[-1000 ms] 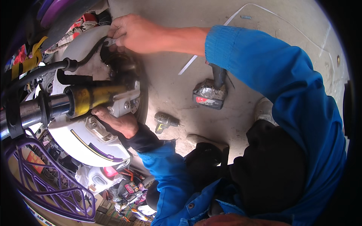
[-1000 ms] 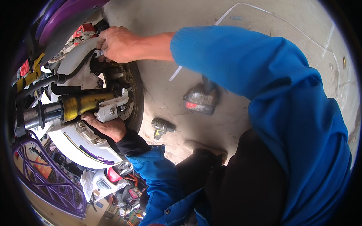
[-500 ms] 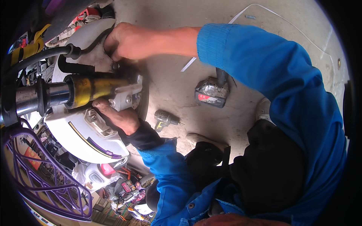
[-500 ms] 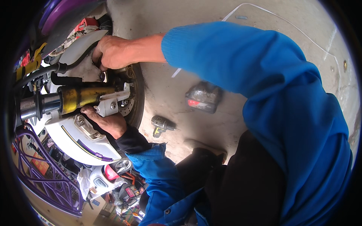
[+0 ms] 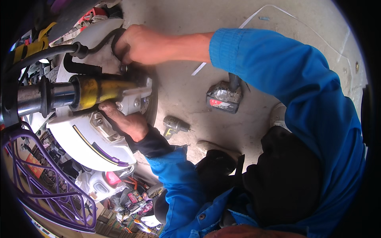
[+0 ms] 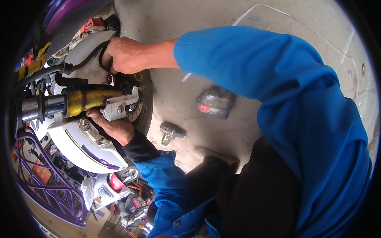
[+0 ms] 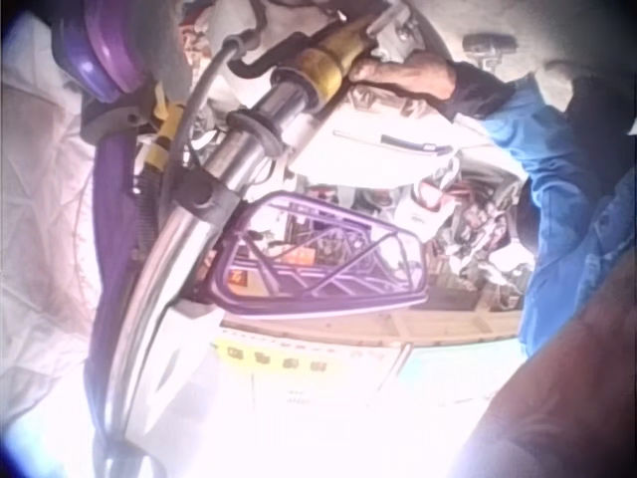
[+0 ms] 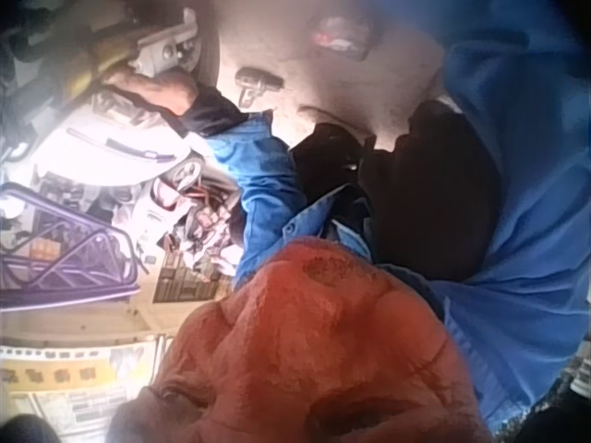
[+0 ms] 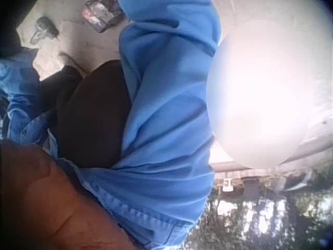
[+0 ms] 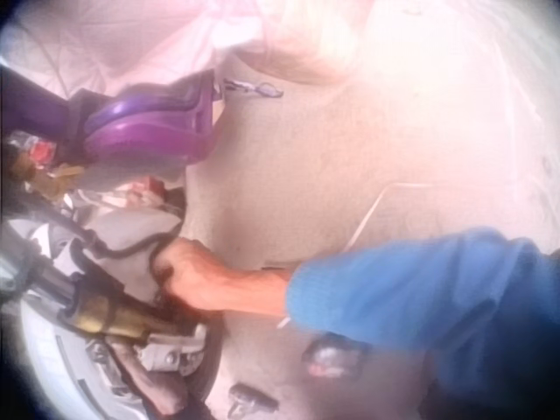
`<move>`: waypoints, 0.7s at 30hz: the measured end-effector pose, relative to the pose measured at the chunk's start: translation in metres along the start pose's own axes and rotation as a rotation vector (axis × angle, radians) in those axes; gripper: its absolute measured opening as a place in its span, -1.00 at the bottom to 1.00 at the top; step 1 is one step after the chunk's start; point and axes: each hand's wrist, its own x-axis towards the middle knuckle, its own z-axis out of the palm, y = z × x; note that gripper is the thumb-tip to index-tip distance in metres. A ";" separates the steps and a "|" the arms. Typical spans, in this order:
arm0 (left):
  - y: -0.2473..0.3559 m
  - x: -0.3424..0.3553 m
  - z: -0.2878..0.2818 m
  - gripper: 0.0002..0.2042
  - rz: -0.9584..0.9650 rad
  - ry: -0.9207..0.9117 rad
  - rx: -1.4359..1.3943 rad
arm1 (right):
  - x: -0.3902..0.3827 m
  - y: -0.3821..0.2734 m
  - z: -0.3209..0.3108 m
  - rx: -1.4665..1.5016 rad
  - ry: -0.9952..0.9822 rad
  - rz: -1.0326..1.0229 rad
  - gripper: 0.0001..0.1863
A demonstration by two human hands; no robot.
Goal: The person uses a cordless impact wrench to remove bolts from the front wheel assembly of a white motorcycle. They then use a wrench to loosen additional fasteners and remove a metal bracket from the fork area.
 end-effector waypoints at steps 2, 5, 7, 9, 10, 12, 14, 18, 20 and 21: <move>0.002 0.000 0.001 -0.30 0.012 -0.016 -0.047 | 0.001 0.004 0.003 0.059 0.018 0.015 -0.70; 0.000 0.000 0.000 -0.30 0.005 -0.020 -0.043 | 0.001 0.007 0.004 0.040 0.026 -0.006 -0.69; -0.004 0.002 -0.001 -0.30 0.025 -0.032 -0.038 | -0.002 0.007 0.004 -0.042 0.032 -0.040 -0.69; -0.004 0.003 -0.003 -0.30 0.032 -0.031 -0.035 | -0.005 0.004 0.001 -0.145 -0.028 -0.046 -0.69; -0.003 0.002 -0.003 -0.31 0.028 -0.030 -0.038 | -0.006 0.003 -0.004 -0.211 -0.088 -0.033 -0.69; -0.002 0.001 -0.002 -0.31 0.023 -0.024 -0.035 | -0.007 0.001 -0.006 -0.274 -0.140 -0.022 -0.70; 0.000 0.001 -0.001 -0.31 0.016 -0.015 -0.023 | -0.007 0.001 -0.004 -0.269 -0.126 -0.022 -0.71; 0.003 0.000 0.002 -0.29 -0.041 -0.024 -0.028 | -0.008 0.005 0.003 -0.295 -0.027 -0.164 -0.78; 0.002 -0.002 0.001 -0.28 -0.076 -0.027 -0.044 | -0.002 0.006 0.003 -0.338 -0.090 -0.169 -0.76; -0.002 -0.001 -0.004 -0.27 -0.062 -0.026 -0.015 | -0.001 0.006 0.002 -0.378 -0.151 -0.191 -0.74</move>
